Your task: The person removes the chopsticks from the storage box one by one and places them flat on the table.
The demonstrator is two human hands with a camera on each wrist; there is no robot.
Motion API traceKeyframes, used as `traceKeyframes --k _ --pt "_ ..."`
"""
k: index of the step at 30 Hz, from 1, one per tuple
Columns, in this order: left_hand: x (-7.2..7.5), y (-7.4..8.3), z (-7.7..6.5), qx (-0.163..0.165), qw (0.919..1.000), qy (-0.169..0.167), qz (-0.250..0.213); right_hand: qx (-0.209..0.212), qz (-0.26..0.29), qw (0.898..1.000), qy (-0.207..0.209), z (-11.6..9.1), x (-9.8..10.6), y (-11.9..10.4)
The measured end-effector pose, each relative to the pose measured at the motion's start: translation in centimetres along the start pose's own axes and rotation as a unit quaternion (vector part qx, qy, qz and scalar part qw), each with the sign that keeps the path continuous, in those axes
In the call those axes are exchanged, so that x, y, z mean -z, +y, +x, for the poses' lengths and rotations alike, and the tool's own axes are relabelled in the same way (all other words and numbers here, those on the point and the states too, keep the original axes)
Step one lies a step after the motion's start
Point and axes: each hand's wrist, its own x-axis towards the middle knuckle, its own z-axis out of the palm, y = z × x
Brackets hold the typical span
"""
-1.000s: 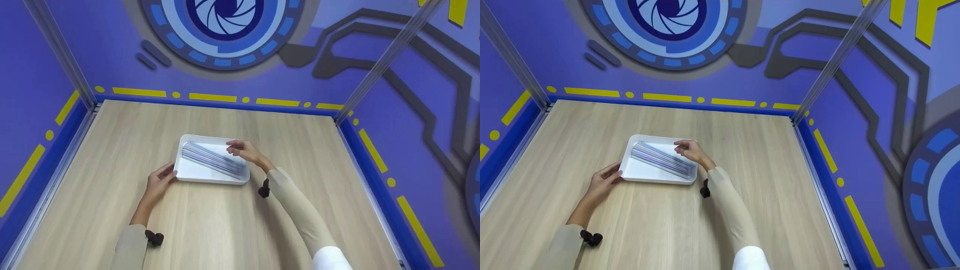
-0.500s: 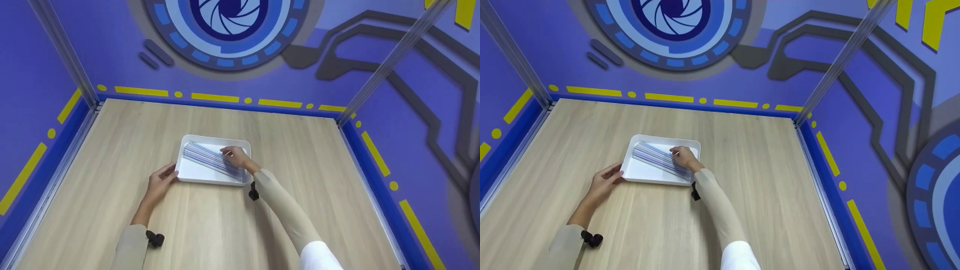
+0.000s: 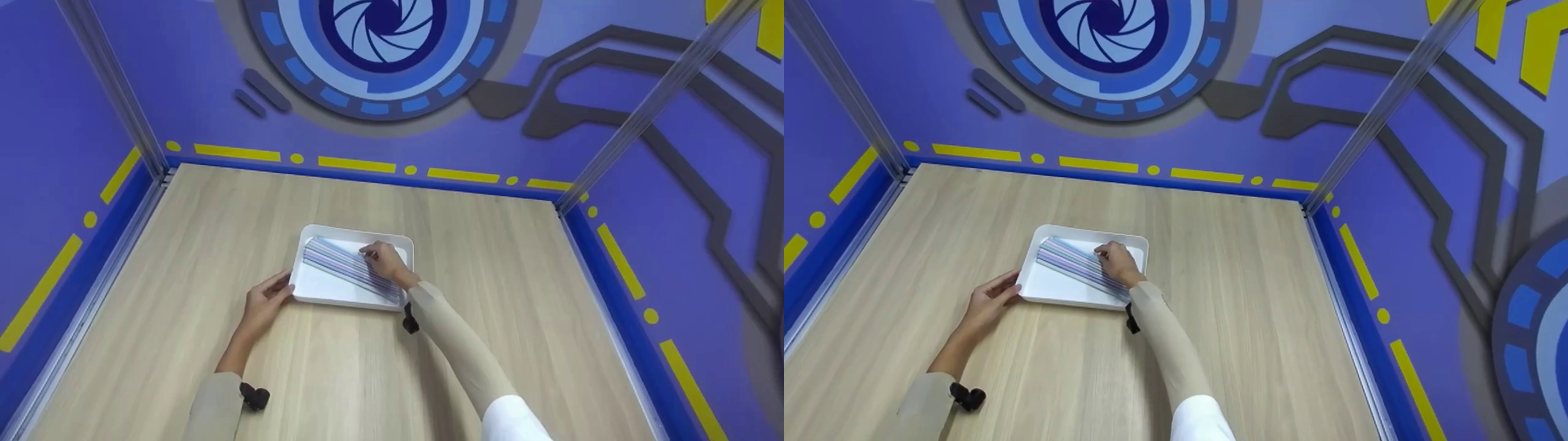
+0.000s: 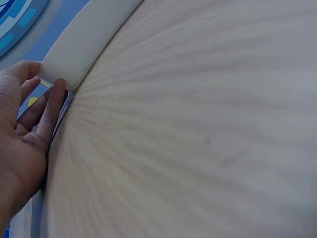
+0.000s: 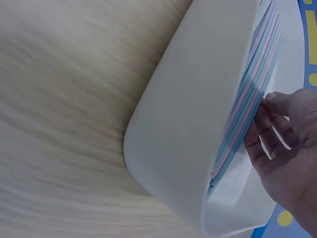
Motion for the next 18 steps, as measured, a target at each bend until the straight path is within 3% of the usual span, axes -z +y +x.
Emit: traceKeyframes --k 9,18 --pt "-0.01 -0.18 0.02 -0.004 1.0 0.004 -0.006 -0.02 -0.055 0.998 -0.026 0.42 -0.37 -0.12" --pt "-0.06 -0.06 0.12 0.004 0.9999 0.005 0.011 0.031 -0.147 0.988 -0.023 0.26 -0.09 -0.01"
